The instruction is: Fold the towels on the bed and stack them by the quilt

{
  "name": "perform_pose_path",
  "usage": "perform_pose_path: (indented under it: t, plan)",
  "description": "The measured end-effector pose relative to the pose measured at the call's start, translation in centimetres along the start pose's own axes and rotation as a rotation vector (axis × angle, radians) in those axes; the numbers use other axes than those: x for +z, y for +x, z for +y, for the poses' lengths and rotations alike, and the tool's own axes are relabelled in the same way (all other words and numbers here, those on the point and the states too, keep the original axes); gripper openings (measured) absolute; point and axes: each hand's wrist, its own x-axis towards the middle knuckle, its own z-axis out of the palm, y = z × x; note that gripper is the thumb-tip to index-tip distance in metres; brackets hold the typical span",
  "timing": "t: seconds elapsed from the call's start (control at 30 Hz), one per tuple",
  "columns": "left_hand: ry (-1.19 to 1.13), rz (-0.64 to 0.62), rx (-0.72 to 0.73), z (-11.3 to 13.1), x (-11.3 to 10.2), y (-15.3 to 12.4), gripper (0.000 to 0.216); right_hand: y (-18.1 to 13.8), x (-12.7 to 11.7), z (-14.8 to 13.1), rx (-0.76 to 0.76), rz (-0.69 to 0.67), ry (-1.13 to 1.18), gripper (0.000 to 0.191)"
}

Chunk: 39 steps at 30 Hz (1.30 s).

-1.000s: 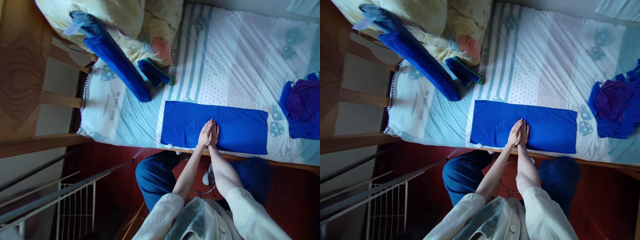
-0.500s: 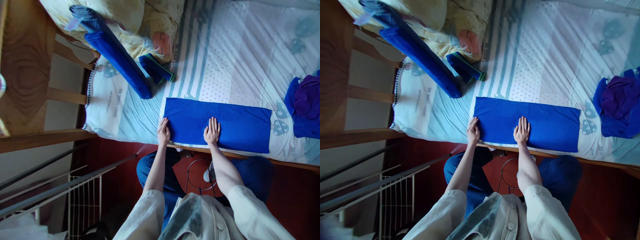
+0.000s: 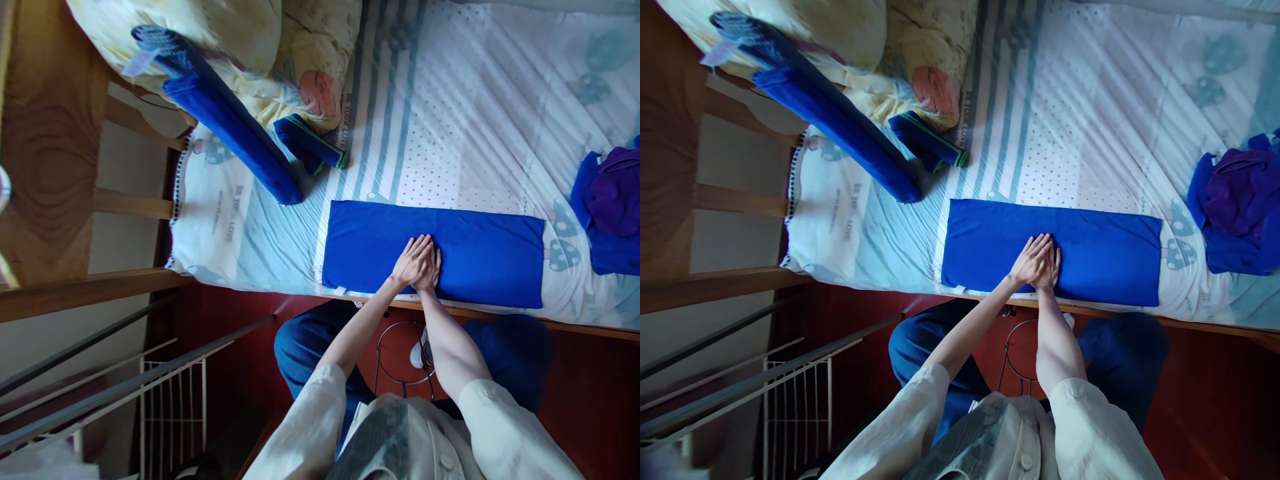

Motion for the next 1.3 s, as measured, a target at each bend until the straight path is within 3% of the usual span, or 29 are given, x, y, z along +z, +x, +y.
perform_pose_path:
  t: [0.1,0.4,0.53,0.67,0.87,1.03,1.17,1.3]
  plan:
    - [0.044,-0.041,0.005,-1.4,-0.9,0.3,0.06,0.1,-0.1,-0.1,-0.004,0.054,0.018,0.059]
    - [0.295,0.113,-0.32,-11.7,-12.0,-3.7,0.059,0.3,-1.2,-1.0,-0.006,0.092,0.035,0.058]
    - [0.324,0.147,-0.445,-14.1,-14.5,-2.9,0.063,0.3,-1.2,-1.0,0.004,0.086,0.049,0.059]
    - [0.341,0.232,-0.543,-11.7,-12.1,-1.1,0.065,0.3,-1.3,-1.2,0.006,0.084,0.064,0.059]
    - [0.279,0.202,-0.397,-5.7,-6.0,0.0,0.061,0.3,-1.6,-1.4,0.021,0.047,0.069,0.059]
    - [0.214,0.259,-0.414,-5.7,-5.8,0.1,0.063,0.1,-2.2,-1.7,0.041,0.021,0.088,0.057]
    - [0.188,0.271,-0.424,-6.1,-6.0,0.1,0.064,1.5,-2.6,-3.7,0.072,-0.062,0.115,0.058]
    - [0.145,0.263,-0.437,-6.1,-5.9,0.0,0.066,5.1,-2.9,-4.2,-0.187,-0.236,0.183,0.057]
